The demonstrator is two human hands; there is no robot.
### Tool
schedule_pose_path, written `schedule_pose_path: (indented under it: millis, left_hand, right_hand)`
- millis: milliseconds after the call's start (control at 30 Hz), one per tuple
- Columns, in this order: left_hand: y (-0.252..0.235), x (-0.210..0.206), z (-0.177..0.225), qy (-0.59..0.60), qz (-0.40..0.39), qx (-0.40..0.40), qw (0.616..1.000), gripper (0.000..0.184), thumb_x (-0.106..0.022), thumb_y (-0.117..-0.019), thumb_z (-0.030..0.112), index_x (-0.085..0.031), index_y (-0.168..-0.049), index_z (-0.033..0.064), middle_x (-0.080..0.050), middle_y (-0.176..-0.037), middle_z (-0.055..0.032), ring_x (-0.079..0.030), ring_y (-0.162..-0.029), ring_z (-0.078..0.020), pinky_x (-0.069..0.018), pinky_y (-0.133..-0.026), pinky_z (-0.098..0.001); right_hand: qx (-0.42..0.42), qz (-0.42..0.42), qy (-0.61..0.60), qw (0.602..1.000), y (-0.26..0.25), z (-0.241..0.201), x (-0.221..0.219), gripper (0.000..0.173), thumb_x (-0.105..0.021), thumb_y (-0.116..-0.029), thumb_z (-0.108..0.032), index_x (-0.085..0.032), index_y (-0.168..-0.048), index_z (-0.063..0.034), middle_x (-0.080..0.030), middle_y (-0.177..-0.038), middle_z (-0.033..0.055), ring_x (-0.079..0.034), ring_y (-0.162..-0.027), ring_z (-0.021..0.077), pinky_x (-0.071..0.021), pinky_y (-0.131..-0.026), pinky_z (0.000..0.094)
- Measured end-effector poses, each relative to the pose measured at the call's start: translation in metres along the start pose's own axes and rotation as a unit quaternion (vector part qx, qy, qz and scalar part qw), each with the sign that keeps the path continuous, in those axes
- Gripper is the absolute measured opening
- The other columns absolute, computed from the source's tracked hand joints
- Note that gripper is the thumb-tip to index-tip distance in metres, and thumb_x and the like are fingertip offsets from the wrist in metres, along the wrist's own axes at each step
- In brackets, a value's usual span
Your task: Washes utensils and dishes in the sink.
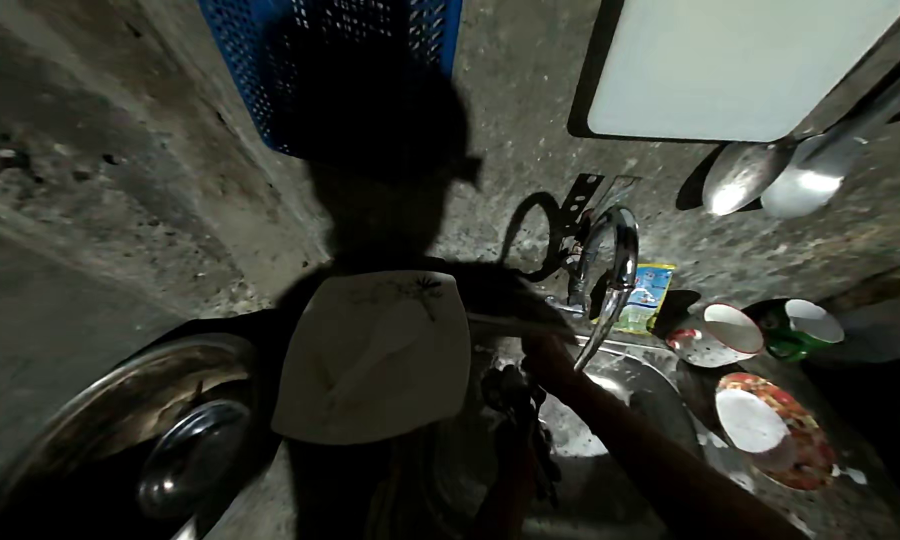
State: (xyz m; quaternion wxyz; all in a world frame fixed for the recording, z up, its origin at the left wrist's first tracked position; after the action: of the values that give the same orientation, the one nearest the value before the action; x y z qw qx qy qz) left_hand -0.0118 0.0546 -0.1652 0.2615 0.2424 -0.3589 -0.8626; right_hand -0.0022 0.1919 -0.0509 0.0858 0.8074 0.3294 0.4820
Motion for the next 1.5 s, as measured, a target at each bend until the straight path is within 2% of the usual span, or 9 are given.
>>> schedule_pose_path:
  millis: [100, 200, 333, 567, 700, 800, 933, 1333, 1500]
  left_hand:
    - [0.005, 0.004, 0.006, -0.007, 0.001, -0.008, 1.0, 0.026, -0.055, -0.1071, 0.02, -0.058, -0.105, -0.0058, -0.06, -0.069, -0.0064, -0.06, -0.055, -0.0124, -0.0545, -0.054, -0.0273]
    - [0.025, 0.005, 0.019, -0.037, 0.026, 0.016, 0.999, 0.027, -0.048, -0.1086, 0.015, -0.053, -0.123, -0.0069, -0.062, -0.086, -0.0125, -0.061, -0.064, -0.0175, -0.0552, -0.059, -0.0345]
    - [0.026, 0.01, 0.016, -0.074, 0.042, 0.015, 0.996, 0.027, -0.051, -0.1077, 0.015, -0.057, -0.119, -0.0091, -0.065, -0.089, -0.0157, -0.063, -0.069, -0.0193, -0.0563, -0.064, -0.0349]
    - [0.012, 0.013, 0.005, -0.047, 0.026, 0.008, 0.999, 0.026, -0.049, -0.1074, 0.011, -0.054, -0.122, -0.0106, -0.061, -0.088, -0.0152, -0.061, -0.069, -0.0183, -0.0555, -0.066, -0.0336]
    - [0.0, 0.013, -0.003, 0.075, -0.06, 0.014, 0.995, 0.018, -0.047, -0.1073, 0.006, -0.057, -0.109, -0.0096, -0.068, -0.08, -0.0129, -0.068, -0.067, -0.0173, -0.059, -0.063, -0.0292]
    - [0.009, 0.01, 0.0, 0.083, -0.069, 0.037, 0.993, 0.022, -0.046, -0.108, 0.007, -0.058, -0.113, -0.0103, -0.07, -0.087, -0.0157, -0.069, -0.07, -0.0196, -0.0591, -0.064, -0.0317]
    - [0.01, 0.014, 0.012, 0.014, -0.08, -0.01, 0.997, 0.029, -0.042, -0.1102, 0.013, -0.056, -0.123, -0.0084, -0.073, -0.094, -0.0129, -0.067, -0.068, -0.0136, -0.0554, -0.059, -0.0273]
    - [0.008, 0.024, 0.024, -0.007, -0.028, -0.037, 0.999, 0.037, -0.04, -0.1121, 0.021, -0.062, -0.12, -0.0075, -0.073, -0.094, -0.0123, -0.066, -0.07, -0.0117, -0.0537, -0.063, -0.0258]
    - [-0.004, 0.03, 0.02, -0.04, -0.036, -0.023, 0.998, 0.032, -0.05, -0.1086, 0.02, -0.062, -0.11, -0.0098, -0.071, -0.084, -0.0104, -0.067, -0.07, -0.012, -0.0551, -0.062, -0.0259]
  right_hand:
    - [-0.042, 0.051, -0.106, 0.992, 0.004, 0.044, -0.016, 0.042, -0.051, -0.1058, -0.017, -0.05, -0.143, 0.003, -0.053, -0.145, 0.0248, -0.051, -0.137, 0.0332, -0.039, -0.116, 0.0436]
    - [-0.041, 0.053, -0.227, 0.972, 0.011, 0.05, -0.056, 0.032, -0.047, -0.1084, -0.014, -0.057, -0.133, 0.0039, -0.064, -0.12, 0.0201, -0.063, -0.109, 0.026, -0.0515, -0.095, 0.0389]
    - [-0.034, -0.024, -0.006, 0.999, 0.008, 0.04, -0.065, 0.04, -0.053, -0.1047, -0.02, -0.056, -0.138, 0.003, -0.059, -0.138, 0.025, -0.056, -0.13, 0.0376, -0.0433, -0.11, 0.0507]
    - [0.001, 0.003, -0.133, 0.991, 0.01, 0.047, -0.067, 0.037, -0.051, -0.1057, -0.013, -0.059, -0.138, 0.003, -0.061, -0.137, 0.0208, -0.058, -0.129, 0.0294, -0.0437, -0.112, 0.0424]
    - [-0.096, 0.028, -0.283, 0.954, -0.009, 0.081, -0.059, 0.031, -0.048, -0.1092, -0.019, -0.062, -0.126, 0.0026, -0.069, -0.101, 0.0153, -0.068, -0.084, 0.0208, -0.0584, -0.078, 0.0385]
    - [-0.093, 0.013, -0.286, 0.954, -0.018, 0.081, -0.056, 0.035, -0.046, -0.1107, -0.03, -0.066, -0.125, -0.0045, -0.062, -0.083, 0.0028, -0.049, -0.057, 0.0066, -0.0436, -0.055, 0.0243]
    - [-0.075, -0.025, -0.192, 0.978, -0.013, 0.063, -0.064, 0.034, -0.053, -0.1079, -0.024, -0.068, -0.12, 0.0029, -0.068, -0.103, 0.0153, -0.063, -0.086, 0.019, -0.0512, -0.084, 0.0368]
    - [-0.085, 0.064, -0.356, 0.928, -0.001, 0.073, -0.075, 0.024, -0.056, -0.106, -0.019, -0.066, -0.115, 0.0017, -0.059, -0.079, 0.002, -0.051, -0.061, 0.0064, -0.0456, -0.058, 0.0241]
    - [-0.068, -0.017, -0.334, 0.94, -0.002, 0.062, -0.084, 0.037, -0.046, -0.1104, -0.029, -0.064, -0.128, -0.0024, -0.068, -0.098, 0.0067, -0.062, -0.082, 0.0114, -0.0524, -0.076, 0.0314]
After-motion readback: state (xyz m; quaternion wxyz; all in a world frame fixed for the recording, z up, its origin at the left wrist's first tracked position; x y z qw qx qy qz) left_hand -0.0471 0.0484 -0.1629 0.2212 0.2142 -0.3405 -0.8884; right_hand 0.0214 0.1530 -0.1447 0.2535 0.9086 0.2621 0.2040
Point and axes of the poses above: each hand's wrist, its own y-axis away from the middle knuckle, its own x-axis out of the back of the hand, z = x × y, the point moved 9 cm from there along -y, towards the middle knuckle
